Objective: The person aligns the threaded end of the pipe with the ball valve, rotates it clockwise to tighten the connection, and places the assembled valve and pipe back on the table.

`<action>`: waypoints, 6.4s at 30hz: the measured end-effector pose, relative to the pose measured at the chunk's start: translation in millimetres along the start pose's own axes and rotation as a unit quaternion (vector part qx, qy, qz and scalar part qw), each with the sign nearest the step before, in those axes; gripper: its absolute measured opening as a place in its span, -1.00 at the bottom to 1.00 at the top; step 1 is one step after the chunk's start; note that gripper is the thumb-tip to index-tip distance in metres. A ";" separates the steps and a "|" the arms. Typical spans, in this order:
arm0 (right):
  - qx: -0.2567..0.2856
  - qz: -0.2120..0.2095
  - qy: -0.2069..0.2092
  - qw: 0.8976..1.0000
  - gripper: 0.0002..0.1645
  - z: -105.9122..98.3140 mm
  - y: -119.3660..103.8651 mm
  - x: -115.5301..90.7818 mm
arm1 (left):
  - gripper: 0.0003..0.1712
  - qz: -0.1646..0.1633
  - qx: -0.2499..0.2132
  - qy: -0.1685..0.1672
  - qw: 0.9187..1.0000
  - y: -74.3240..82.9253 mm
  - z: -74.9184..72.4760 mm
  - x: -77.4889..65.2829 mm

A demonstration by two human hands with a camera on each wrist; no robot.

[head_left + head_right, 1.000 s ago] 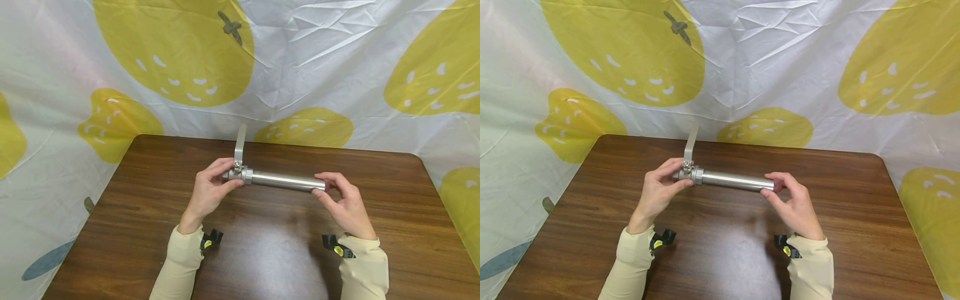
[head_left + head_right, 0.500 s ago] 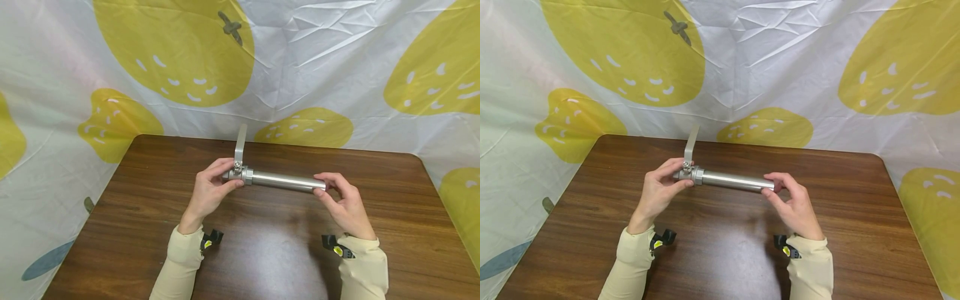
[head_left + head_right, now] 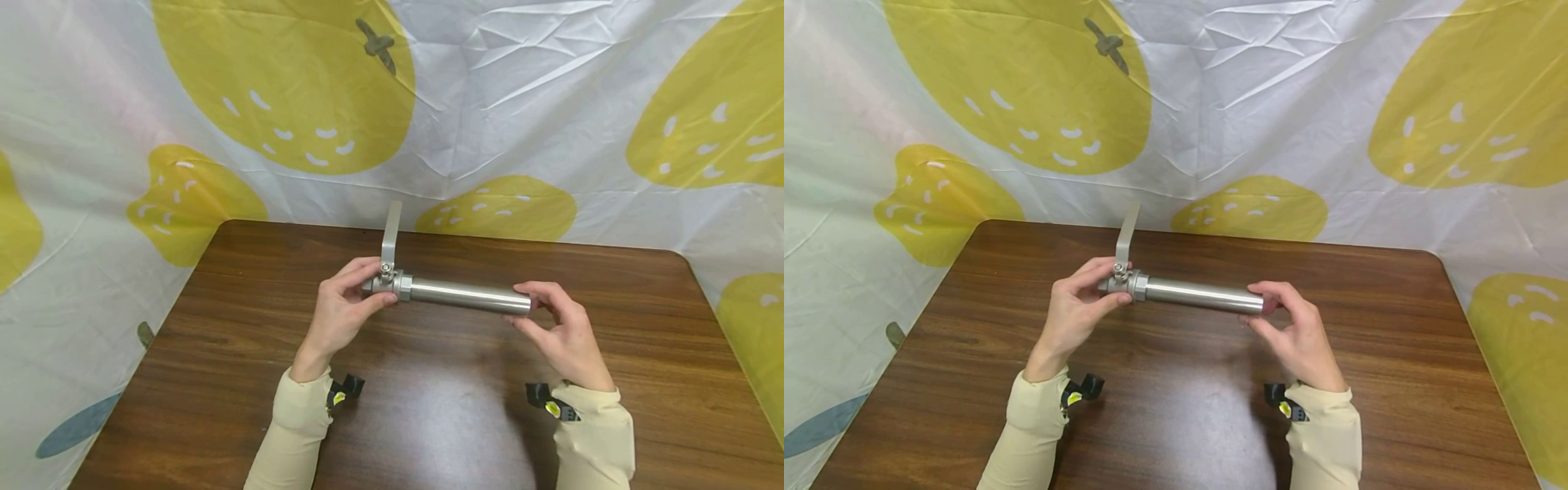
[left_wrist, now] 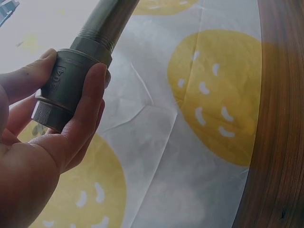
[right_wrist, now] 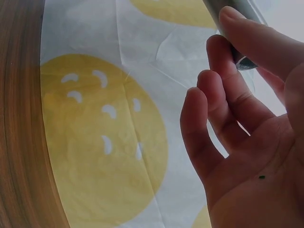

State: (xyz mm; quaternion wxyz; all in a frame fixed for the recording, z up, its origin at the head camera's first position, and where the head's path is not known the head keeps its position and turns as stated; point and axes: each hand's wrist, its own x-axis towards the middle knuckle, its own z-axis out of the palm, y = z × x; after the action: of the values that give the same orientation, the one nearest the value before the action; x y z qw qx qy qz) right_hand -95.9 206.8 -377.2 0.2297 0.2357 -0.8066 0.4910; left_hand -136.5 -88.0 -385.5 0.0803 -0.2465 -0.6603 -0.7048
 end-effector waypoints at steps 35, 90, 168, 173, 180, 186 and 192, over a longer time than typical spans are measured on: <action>-0.029 -0.010 -0.002 1.000 -0.43 -2.1 -0.3 1.5 | -0.49 0.005 0.001 -0.001 1.000 -1.2 -1.4 -0.1; 0.012 -0.037 0.009 0.999 -0.41 1.7 -1.7 6.0 | -0.49 -0.006 0.004 0.005 1.000 0.5 -1.5 -1.1; -0.009 -0.031 0.003 0.999 -0.35 2.0 27.8 -2.5 | -0.49 -0.004 0.011 0.006 1.000 -0.9 -2.7 -1.5; -0.013 -0.029 0.000 0.999 -0.35 1.4 28.0 -2.7 | -0.49 -0.006 0.013 0.005 1.000 -0.7 -2.8 -1.3; -0.019 -0.026 0.000 0.999 -0.32 1.2 26.0 -2.8 | -0.49 -0.008 0.015 0.005 1.000 0.5 -2.6 -0.9; -0.019 -0.038 0.001 0.999 -0.33 1.3 9.0 1.6 | -0.48 -0.006 0.008 0.005 1.000 1.1 -2.3 -1.4; -0.033 -0.032 -0.001 0.999 -0.36 1.3 -2.4 2.8 | -0.48 -0.007 0.008 0.007 1.000 1.2 -2.3 -1.5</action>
State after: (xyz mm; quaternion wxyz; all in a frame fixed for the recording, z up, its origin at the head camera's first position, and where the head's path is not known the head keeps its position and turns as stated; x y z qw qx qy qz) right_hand -96.8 204.3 -374.4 0.2521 0.2544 -0.8145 0.4564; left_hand -135.2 -90.6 -385.1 0.0818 -0.2366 -0.6672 -0.7016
